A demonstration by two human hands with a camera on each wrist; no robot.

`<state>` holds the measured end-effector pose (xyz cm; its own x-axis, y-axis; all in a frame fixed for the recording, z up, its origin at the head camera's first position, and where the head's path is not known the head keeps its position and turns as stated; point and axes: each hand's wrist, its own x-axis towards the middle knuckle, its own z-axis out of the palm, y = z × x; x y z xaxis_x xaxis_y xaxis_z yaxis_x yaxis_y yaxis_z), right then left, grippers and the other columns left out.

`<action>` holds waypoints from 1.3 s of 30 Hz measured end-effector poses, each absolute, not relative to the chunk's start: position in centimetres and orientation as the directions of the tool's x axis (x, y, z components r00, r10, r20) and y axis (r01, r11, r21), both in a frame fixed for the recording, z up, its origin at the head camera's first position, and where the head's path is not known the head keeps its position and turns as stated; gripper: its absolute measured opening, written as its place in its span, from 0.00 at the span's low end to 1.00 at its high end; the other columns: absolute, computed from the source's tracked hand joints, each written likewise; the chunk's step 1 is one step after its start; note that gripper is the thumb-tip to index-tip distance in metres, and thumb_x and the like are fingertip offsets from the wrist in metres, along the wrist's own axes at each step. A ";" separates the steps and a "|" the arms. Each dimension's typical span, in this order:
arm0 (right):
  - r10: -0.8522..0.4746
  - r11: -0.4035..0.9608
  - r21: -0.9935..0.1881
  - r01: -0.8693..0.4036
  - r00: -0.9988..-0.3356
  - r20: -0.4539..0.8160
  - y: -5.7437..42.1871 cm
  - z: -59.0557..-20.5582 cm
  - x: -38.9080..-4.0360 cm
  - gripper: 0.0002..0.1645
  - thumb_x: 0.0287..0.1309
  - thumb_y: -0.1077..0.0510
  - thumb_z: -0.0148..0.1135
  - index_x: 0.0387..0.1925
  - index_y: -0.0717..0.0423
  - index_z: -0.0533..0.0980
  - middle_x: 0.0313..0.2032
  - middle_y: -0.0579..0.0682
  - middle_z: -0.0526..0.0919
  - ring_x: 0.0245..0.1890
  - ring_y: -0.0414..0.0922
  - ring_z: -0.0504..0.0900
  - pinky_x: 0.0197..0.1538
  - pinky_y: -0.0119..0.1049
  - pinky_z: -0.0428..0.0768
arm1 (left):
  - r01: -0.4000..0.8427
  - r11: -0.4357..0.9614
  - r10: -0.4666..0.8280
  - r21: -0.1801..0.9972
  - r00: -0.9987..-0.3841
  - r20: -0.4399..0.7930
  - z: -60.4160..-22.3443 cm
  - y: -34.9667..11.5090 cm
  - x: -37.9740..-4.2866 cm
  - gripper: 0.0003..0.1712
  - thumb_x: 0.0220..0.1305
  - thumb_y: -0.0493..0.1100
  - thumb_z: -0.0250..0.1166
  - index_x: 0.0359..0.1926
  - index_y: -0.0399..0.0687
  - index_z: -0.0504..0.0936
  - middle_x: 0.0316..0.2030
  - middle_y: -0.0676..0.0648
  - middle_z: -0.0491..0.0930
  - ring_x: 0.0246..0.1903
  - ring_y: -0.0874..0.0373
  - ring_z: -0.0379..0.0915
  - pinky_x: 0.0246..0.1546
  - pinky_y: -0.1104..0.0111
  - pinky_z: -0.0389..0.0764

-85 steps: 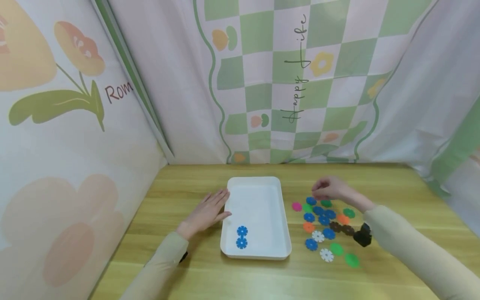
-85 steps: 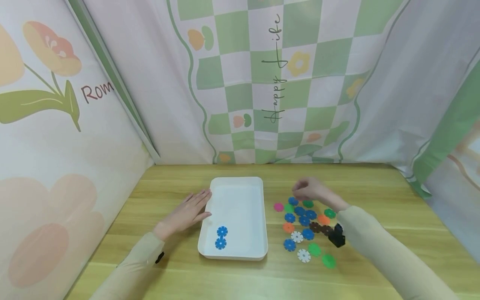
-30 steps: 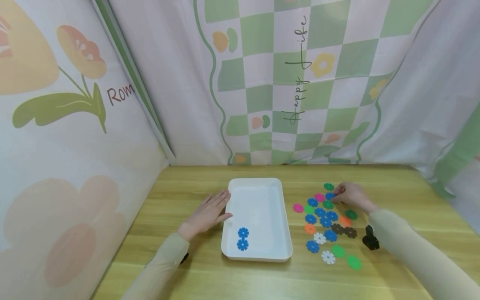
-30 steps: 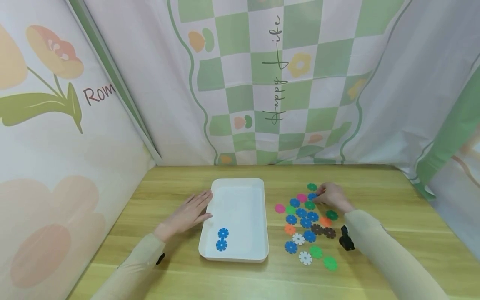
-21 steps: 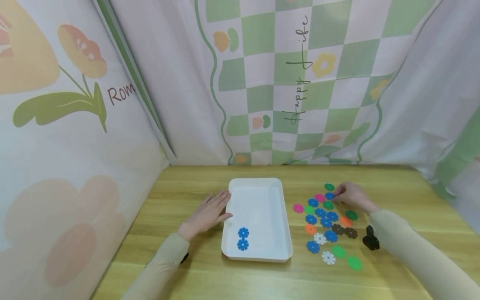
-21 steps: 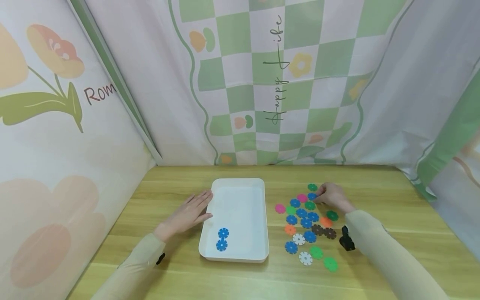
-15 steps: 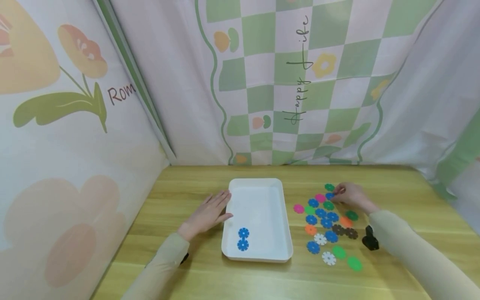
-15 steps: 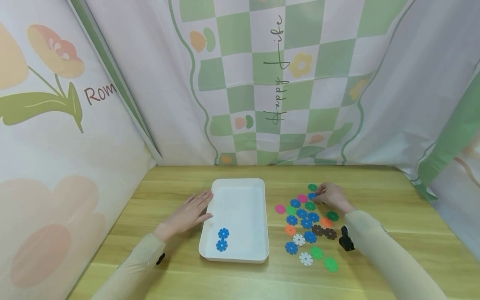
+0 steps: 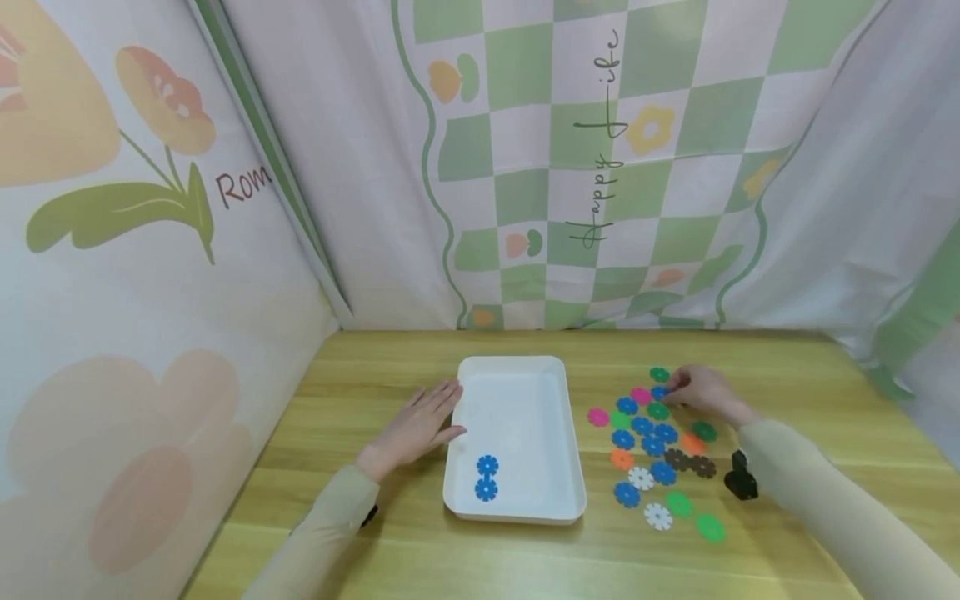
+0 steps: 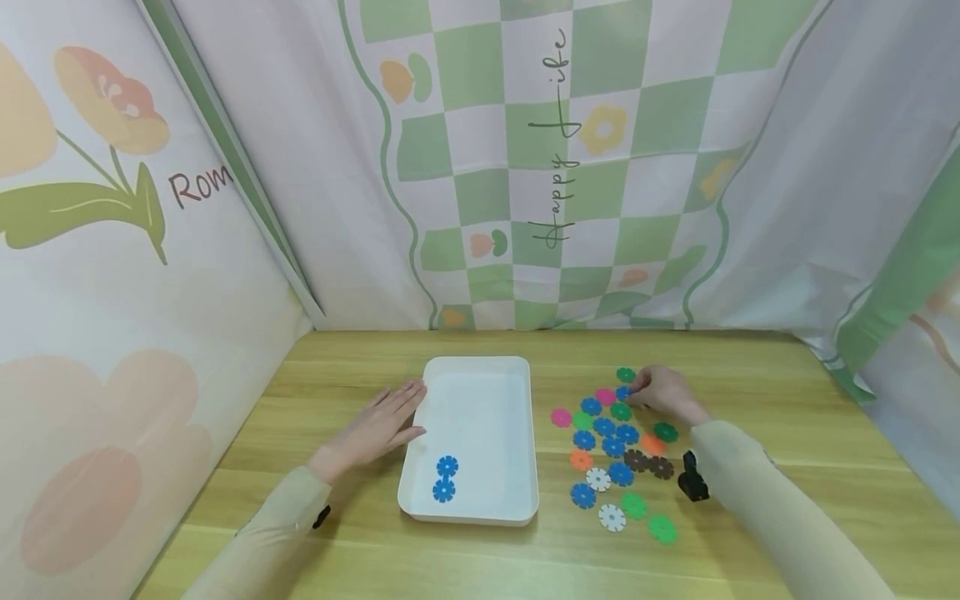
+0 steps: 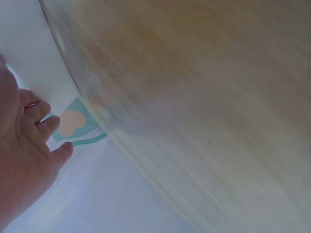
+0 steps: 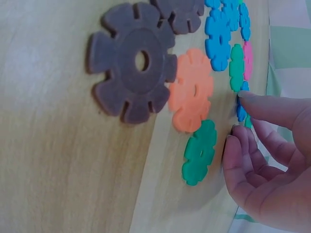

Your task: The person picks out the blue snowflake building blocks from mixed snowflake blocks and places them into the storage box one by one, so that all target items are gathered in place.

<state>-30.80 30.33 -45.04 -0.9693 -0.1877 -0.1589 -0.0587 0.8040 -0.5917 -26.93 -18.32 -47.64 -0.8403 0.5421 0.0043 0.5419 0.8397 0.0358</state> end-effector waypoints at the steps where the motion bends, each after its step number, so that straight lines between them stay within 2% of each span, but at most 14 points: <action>1: -0.189 0.808 -0.586 -0.064 -0.970 -0.155 30.3 -45.1 -30.8 0.18 0.60 0.57 0.66 0.43 0.70 0.76 0.38 0.62 0.82 0.36 0.49 0.80 0.36 0.38 0.80 | 0.542 0.840 0.542 0.035 -0.840 0.005 -47.7 -18.3 -26.9 0.43 0.75 0.67 0.41 0.78 0.46 0.48 0.79 0.46 0.48 0.78 0.50 0.48 0.76 0.48 0.56; 5: -0.190 0.813 -0.579 -0.066 -0.969 -0.156 30.4 -45.2 -30.9 0.22 0.61 0.55 0.66 0.46 0.71 0.75 0.42 0.66 0.82 0.39 0.51 0.81 0.38 0.40 0.82 | 0.543 0.839 0.543 0.029 -0.840 0.007 -47.7 -18.3 -26.9 0.43 0.75 0.67 0.42 0.78 0.46 0.49 0.79 0.46 0.48 0.78 0.50 0.48 0.76 0.49 0.57; 12: -0.194 0.782 -0.623 -0.035 -0.962 -0.190 30.3 -45.2 -31.1 0.18 0.62 0.57 0.65 0.44 0.71 0.76 0.34 0.58 0.81 0.33 0.47 0.78 0.34 0.37 0.78 | 0.539 0.841 0.540 0.048 -0.842 0.006 -47.5 -18.3 -26.9 0.43 0.75 0.67 0.42 0.78 0.45 0.48 0.79 0.46 0.48 0.78 0.50 0.47 0.77 0.49 0.56; 20: -0.195 0.789 -0.612 -0.048 -0.965 -0.175 30.4 -45.1 -31.1 0.19 0.60 0.58 0.67 0.41 0.71 0.74 0.34 0.58 0.80 0.33 0.47 0.77 0.33 0.36 0.78 | 0.531 0.845 0.533 0.055 -0.846 -0.019 -47.4 -18.2 -26.8 0.43 0.75 0.67 0.40 0.79 0.46 0.47 0.79 0.46 0.46 0.79 0.50 0.45 0.77 0.49 0.54; 30: -0.191 0.743 -0.669 -0.024 -0.965 -0.178 30.9 -44.6 -30.8 0.20 0.60 0.59 0.65 0.45 0.73 0.73 0.40 0.63 0.81 0.37 0.46 0.80 0.37 0.35 0.82 | 0.536 0.843 0.537 0.049 -0.843 -0.014 -47.2 -18.1 -26.7 0.43 0.75 0.66 0.42 0.79 0.45 0.47 0.79 0.45 0.47 0.78 0.50 0.46 0.77 0.49 0.55; 35: -0.212 0.713 -0.701 -0.031 -0.962 -0.174 30.8 -44.2 -30.5 0.20 0.64 0.60 0.62 0.49 0.75 0.73 0.45 0.70 0.81 0.37 0.45 0.83 0.38 0.36 0.84 | 0.537 0.842 0.539 0.054 -0.842 -0.024 -47.1 -18.1 -26.7 0.43 0.75 0.66 0.42 0.79 0.45 0.47 0.79 0.45 0.47 0.79 0.49 0.45 0.77 0.50 0.54; 39: -0.223 0.719 -0.693 -0.041 -0.959 -0.175 30.3 -43.6 -30.3 0.20 0.66 0.58 0.60 0.50 0.73 0.74 0.47 0.70 0.82 0.38 0.45 0.84 0.40 0.38 0.86 | 0.540 0.840 0.542 0.059 -0.840 -0.023 -47.1 -18.1 -26.7 0.43 0.75 0.66 0.42 0.79 0.45 0.47 0.79 0.45 0.47 0.78 0.49 0.45 0.77 0.49 0.55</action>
